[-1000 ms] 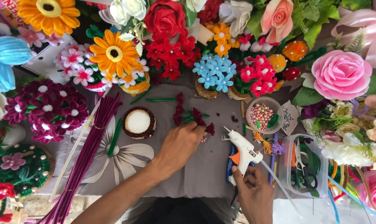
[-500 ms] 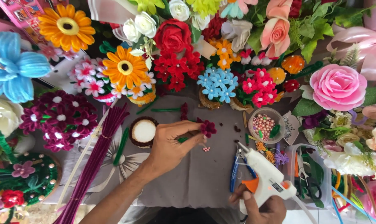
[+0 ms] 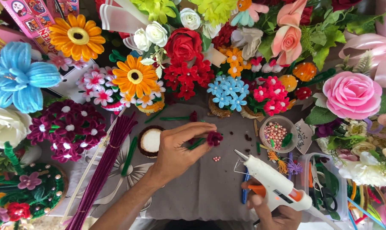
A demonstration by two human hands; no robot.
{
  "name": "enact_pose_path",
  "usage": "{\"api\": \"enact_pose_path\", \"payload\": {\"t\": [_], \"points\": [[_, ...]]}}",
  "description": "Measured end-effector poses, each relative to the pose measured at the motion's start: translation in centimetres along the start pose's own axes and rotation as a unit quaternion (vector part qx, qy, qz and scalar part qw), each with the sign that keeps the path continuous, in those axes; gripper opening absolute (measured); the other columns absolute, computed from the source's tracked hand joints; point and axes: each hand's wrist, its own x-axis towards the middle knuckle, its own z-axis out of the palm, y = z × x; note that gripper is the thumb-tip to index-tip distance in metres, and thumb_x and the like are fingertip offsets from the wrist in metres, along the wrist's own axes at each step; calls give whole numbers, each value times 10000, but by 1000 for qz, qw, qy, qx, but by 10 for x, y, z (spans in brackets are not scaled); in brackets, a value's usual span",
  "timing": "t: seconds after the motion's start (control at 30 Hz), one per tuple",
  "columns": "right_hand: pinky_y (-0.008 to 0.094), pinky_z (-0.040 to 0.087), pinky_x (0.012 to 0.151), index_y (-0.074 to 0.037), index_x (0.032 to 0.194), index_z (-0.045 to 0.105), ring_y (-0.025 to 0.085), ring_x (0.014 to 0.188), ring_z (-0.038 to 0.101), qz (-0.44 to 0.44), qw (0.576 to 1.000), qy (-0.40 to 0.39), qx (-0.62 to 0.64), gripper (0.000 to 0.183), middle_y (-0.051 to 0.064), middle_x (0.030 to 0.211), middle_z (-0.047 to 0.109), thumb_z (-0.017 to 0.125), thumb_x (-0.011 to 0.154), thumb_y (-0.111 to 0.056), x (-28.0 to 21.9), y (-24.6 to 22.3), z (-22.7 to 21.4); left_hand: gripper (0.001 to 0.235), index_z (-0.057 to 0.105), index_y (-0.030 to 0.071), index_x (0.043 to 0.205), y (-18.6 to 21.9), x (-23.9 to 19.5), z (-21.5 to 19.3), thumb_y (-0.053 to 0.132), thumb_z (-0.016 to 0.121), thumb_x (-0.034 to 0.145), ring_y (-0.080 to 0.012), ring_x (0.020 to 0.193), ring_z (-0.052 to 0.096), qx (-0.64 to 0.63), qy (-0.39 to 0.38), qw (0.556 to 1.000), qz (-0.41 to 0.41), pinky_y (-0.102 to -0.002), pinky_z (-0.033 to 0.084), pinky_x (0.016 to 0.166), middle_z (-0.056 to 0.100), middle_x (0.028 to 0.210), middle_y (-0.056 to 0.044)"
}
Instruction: Assembling artificial flowers by gluing small decorative beads onto the petals using a hot glue gun.
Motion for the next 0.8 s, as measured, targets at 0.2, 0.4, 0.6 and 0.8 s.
{"api": "enact_pose_path", "payload": {"t": [0.2, 0.4, 0.6, 0.8], "points": [[416, 536, 507, 143, 1302, 618, 330, 514, 616, -22, 997, -62, 41, 496, 318, 997, 772, 632, 880, -116, -2, -21, 18, 281, 745, -37, 1127, -15, -7, -1, -38, 814, 854, -268, 1077, 773, 36, 6, 998, 49, -357, 658, 1015, 768, 1140, -171], [326, 600, 752, 104, 1072, 739, 263, 880, 754, -136, 989, -8, -55, 407, 189, 942, 774, 716, 867, -247, -1, 6, 21, 327, 719, -25, 1190, -25, -9, -4, -5, 822, 880, -279, 1131, 755, 53, -7, 996, 75, -373, 652, 1043, 750, 1192, -179], [303, 452, 542, 32, 1081, 703, 196, 660, 618, -196, 971, -115, -69, 380, 131, 880, 700, 720, 863, -280, 16, 1, 17, 331, 719, -27, 1191, -27, -12, -2, -44, 812, 873, -285, 1143, 750, 34, -21, 997, 65, -383, 647, 1057, 747, 1198, -177], [280, 548, 538, 20, 1008, 718, 203, 759, 755, -215, 960, -140, -115, 341, 126, 917, 757, 653, 914, -301, 18, -2, 14, 315, 716, -37, 1193, -30, -14, -1, -55, 787, 886, -287, 1147, 746, 41, -27, 997, 65, -375, 648, 1047, 743, 1209, -180]]}}
